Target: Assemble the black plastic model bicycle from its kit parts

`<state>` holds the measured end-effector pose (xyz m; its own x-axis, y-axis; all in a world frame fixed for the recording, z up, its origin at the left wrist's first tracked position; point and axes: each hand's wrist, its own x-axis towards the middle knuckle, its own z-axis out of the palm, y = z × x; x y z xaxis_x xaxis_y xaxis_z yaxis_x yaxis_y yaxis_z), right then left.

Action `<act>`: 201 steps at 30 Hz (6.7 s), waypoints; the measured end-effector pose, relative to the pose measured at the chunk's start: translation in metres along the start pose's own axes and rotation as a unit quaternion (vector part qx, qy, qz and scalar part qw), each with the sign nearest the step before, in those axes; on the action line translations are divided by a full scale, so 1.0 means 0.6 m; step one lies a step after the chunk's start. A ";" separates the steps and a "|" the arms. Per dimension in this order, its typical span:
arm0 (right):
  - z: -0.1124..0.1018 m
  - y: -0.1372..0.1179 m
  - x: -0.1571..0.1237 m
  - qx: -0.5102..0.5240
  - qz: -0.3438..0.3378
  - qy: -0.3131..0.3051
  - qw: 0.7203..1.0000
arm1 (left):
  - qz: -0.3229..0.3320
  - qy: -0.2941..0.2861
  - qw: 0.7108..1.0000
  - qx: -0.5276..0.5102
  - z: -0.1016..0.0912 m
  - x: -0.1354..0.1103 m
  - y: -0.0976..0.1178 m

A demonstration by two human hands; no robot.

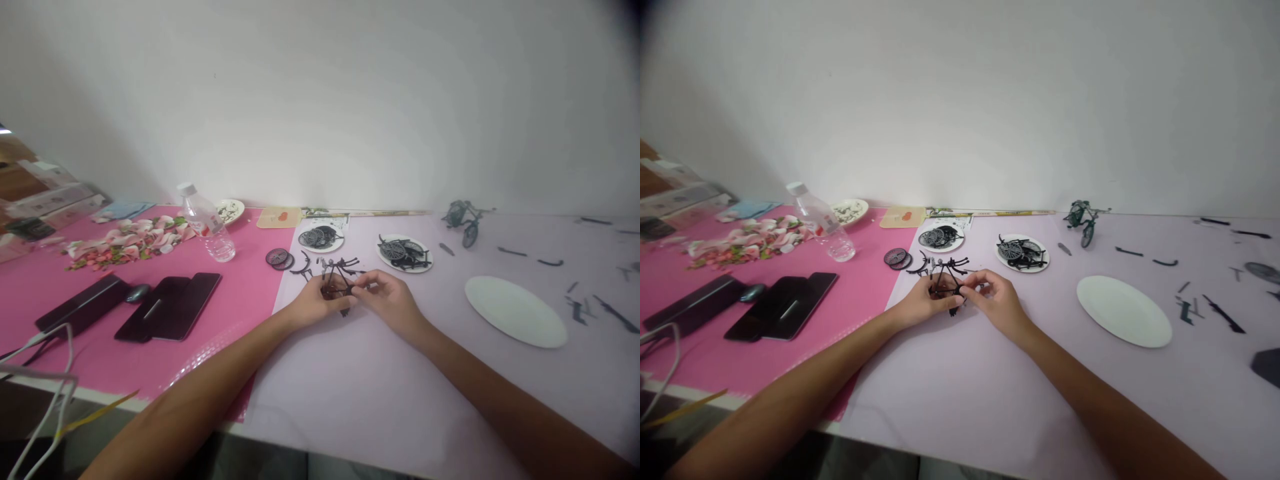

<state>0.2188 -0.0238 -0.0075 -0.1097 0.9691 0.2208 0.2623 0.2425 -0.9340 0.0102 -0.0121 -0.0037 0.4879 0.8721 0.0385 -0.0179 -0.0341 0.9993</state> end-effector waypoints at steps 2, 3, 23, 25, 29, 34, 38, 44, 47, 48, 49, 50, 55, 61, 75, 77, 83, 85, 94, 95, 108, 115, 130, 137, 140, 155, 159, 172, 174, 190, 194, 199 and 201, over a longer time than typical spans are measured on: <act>-0.001 -0.001 0.000 -0.001 0.000 0.007 1.000 | 0.000 -0.001 1.000 0.000 0.000 0.000 -0.001; -0.001 -0.001 0.000 0.001 0.001 0.007 1.000 | 0.000 0.000 1.000 0.000 0.000 0.000 -0.001; -0.021 0.050 0.018 -0.346 -0.192 0.045 0.917 | -0.011 0.040 0.998 -0.057 0.001 0.005 0.002; -0.028 0.060 0.023 -0.372 -0.174 0.041 0.911 | -0.012 0.038 0.998 -0.058 0.000 0.006 0.001; -0.049 0.062 0.035 -0.400 -0.172 0.009 0.900 | -0.006 0.034 0.998 -0.055 0.000 0.006 -0.001; -0.062 0.058 0.040 -0.387 -0.156 0.034 0.908 | -0.013 0.036 0.998 -0.048 0.000 0.006 -0.001; -0.054 0.054 0.037 -0.352 -0.177 0.046 0.918 | -0.013 0.043 0.998 -0.046 0.000 0.006 -0.003; -0.038 0.027 0.025 -0.227 -0.215 0.119 0.942 | -0.007 0.085 0.996 -0.003 0.008 0.006 -0.004; -0.032 0.008 0.019 -0.216 -0.269 0.144 0.927 | 0.023 0.146 0.987 0.070 0.010 0.005 -0.003; -0.031 0.002 0.017 -0.212 -0.284 0.153 0.922 | 0.034 0.165 0.981 0.098 0.010 0.004 -0.003; -0.029 -0.003 0.015 -0.209 -0.295 0.161 0.918 | 0.044 0.179 0.975 0.123 0.009 0.004 -0.003; -0.028 -0.007 0.013 -0.206 -0.307 0.166 0.914 | 0.052 0.186 0.971 0.142 0.008 0.004 -0.003; -0.020 -0.016 0.004 -0.204 -0.357 0.142 0.901 | 0.058 0.192 0.964 0.173 0.003 0.007 -0.009; -0.014 -0.015 -0.003 -0.184 -0.379 0.094 0.902 | 0.054 0.184 0.965 0.180 0.004 0.008 -0.014; -0.016 -0.018 -0.004 -0.195 -0.364 0.076 0.908 | 0.050 0.177 0.969 0.166 0.007 0.008 -0.009; -0.016 -0.019 -0.003 -0.193 -0.366 0.075 0.907 | 0.051 0.172 0.969 0.167 0.007 0.008 -0.009; -0.014 -0.017 -0.003 -0.185 -0.360 0.080 0.911 | 0.053 0.179 0.968 0.169 0.006 0.008 -0.013; -0.013 -0.016 -0.003 -0.185 -0.355 0.086 0.912 | 0.055 0.176 0.968 0.173 0.006 0.007 -0.014; -0.015 -0.018 -0.004 -0.193 -0.353 0.085 0.911 | 0.056 0.176 0.965 0.185 0.006 0.006 -0.012; -0.015 -0.019 -0.005 -0.196 -0.355 0.080 0.911 | 0.056 0.175 0.966 0.183 0.006 0.006 -0.012; -0.019 -0.018 -0.010 -0.251 -0.350 0.092 0.898 | 0.065 0.169 0.965 0.190 0.006 0.006 -0.019; -0.027 -0.012 -0.008 -0.305 -0.352 0.072 0.882 | 0.080 0.143 0.965 0.203 0.009 0.002 -0.010; -0.019 -0.007 -0.006 -0.235 -0.335 0.042 0.911 | 0.080 0.159 0.961 0.211 0.012 0.003 -0.008; -0.024 0.000 -0.002 -0.259 -0.339 0.025 0.904 | 0.078 0.177 0.955 0.225 0.010 0.003 -0.008; -0.025 0.000 -0.003 -0.269 -0.342 0.033 0.900 | 0.074 0.180 0.956 0.221 0.012 0.002 -0.009; -0.023 -0.010 -0.005 -0.391 -0.338 0.090 0.851 | 0.105 0.131 0.939 0.299 0.019 -0.007 0.008; -0.020 -0.014 -0.006 -0.406 -0.308 0.086 0.856 | 0.100 0.132 0.938 0.305 0.022 -0.008 0.007; -0.014 -0.008 -0.013 -0.347 -0.163 0.003 0.924 | 0.094 0.146 0.944 0.282 0.012 -0.003 -0.002; -0.013 -0.002 -0.011 -0.348 -0.162 0.001 0.923 | 0.094 0.149 0.945 0.276 0.011 -0.002 -0.005; -0.013 -0.009 -0.006 -0.449 -0.183 -0.006 0.875 | 0.088 0.133 0.944 0.288 0.012 -0.003 -0.005; -0.016 -0.020 -0.011 -0.420 -0.166 -0.016 0.892 | 0.087 0.129 0.942 0.297 0.013 -0.004 0.001; -0.017 -0.026 -0.018 -0.337 -0.131 -0.034 0.932 | 0.080 0.131 0.943 0.295 0.011 -0.003 -0.001; -0.015 -0.022 -0.018 -0.343 -0.138 -0.023 0.929 | 0.081 0.133 0.944 0.291 0.010 -0.002 -0.003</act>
<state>0.2253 -0.0370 0.0049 -0.3001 0.8663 0.3994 0.7658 0.4685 -0.4406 0.0147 -0.0159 -0.0055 0.2828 0.9214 0.2667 0.4459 -0.3725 0.8139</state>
